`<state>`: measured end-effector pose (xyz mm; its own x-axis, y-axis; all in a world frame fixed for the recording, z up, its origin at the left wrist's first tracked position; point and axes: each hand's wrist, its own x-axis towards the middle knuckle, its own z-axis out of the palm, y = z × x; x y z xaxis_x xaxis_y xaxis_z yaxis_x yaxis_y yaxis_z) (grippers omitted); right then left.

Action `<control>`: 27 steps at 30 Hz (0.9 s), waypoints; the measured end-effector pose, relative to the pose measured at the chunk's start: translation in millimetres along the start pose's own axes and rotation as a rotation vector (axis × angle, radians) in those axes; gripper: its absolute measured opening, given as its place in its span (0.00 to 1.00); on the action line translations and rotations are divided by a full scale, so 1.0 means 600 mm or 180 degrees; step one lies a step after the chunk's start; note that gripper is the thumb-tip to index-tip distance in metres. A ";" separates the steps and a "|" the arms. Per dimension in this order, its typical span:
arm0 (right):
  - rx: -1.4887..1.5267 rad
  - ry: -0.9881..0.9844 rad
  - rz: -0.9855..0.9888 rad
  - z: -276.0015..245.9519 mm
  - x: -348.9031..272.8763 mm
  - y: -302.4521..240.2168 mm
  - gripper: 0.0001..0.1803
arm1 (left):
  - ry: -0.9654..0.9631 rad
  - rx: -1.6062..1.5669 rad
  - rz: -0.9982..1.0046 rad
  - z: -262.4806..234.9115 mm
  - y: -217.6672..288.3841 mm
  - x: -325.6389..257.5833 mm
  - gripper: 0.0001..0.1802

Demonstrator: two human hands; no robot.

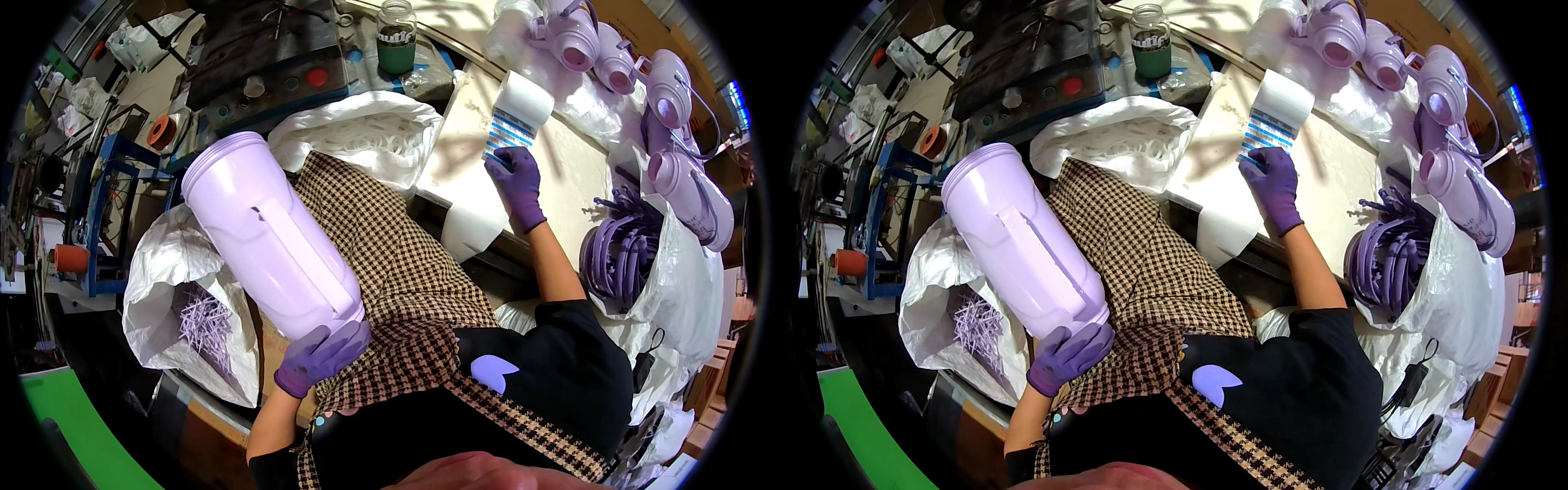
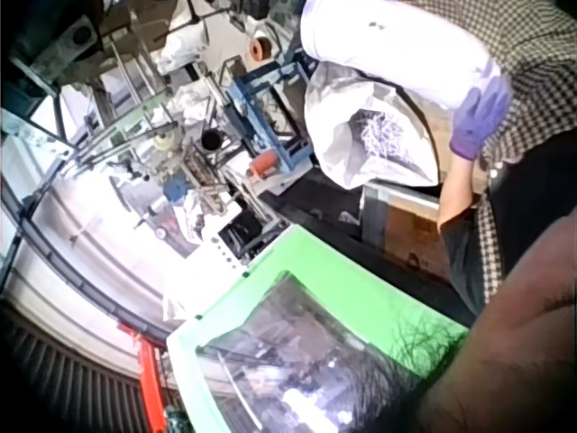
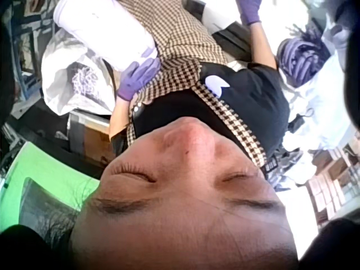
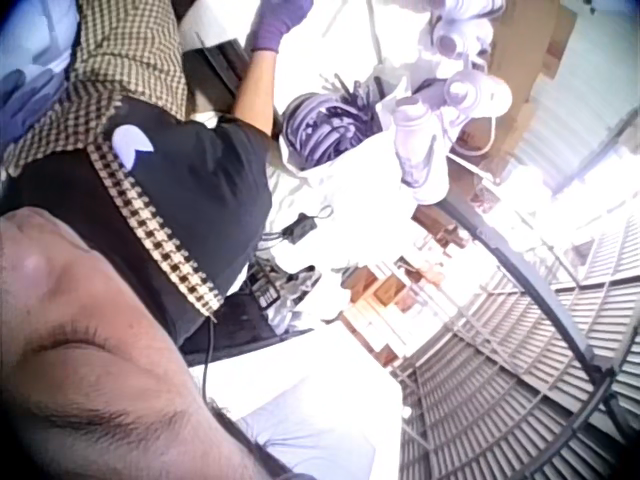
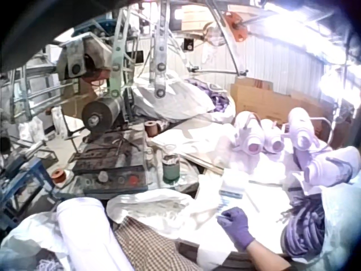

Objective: The person assembles purple water bottles by attaching handles and lids. They pick up a bottle, attach a handle, place the bottle on a machine, retrieve a lid, and screw it onto the bottle. The person repeats this process for multiple bottles, placing finished units on a nearby table.

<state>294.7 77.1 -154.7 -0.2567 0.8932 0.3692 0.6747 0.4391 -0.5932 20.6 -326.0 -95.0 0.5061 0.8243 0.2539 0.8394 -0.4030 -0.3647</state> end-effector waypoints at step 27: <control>0.1645 -0.2201 -0.2058 0.167 0.102 -0.521 0.22 | 0.0058 0.1958 0.1174 0.072 -0.011 -0.069 0.33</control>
<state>-0.9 4.3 -18.3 -0.9044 0.2671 0.3328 -0.0613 0.6905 -0.7208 -14.5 -340.3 -141.7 0.7431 0.6685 0.0297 0.3518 -0.3524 -0.8672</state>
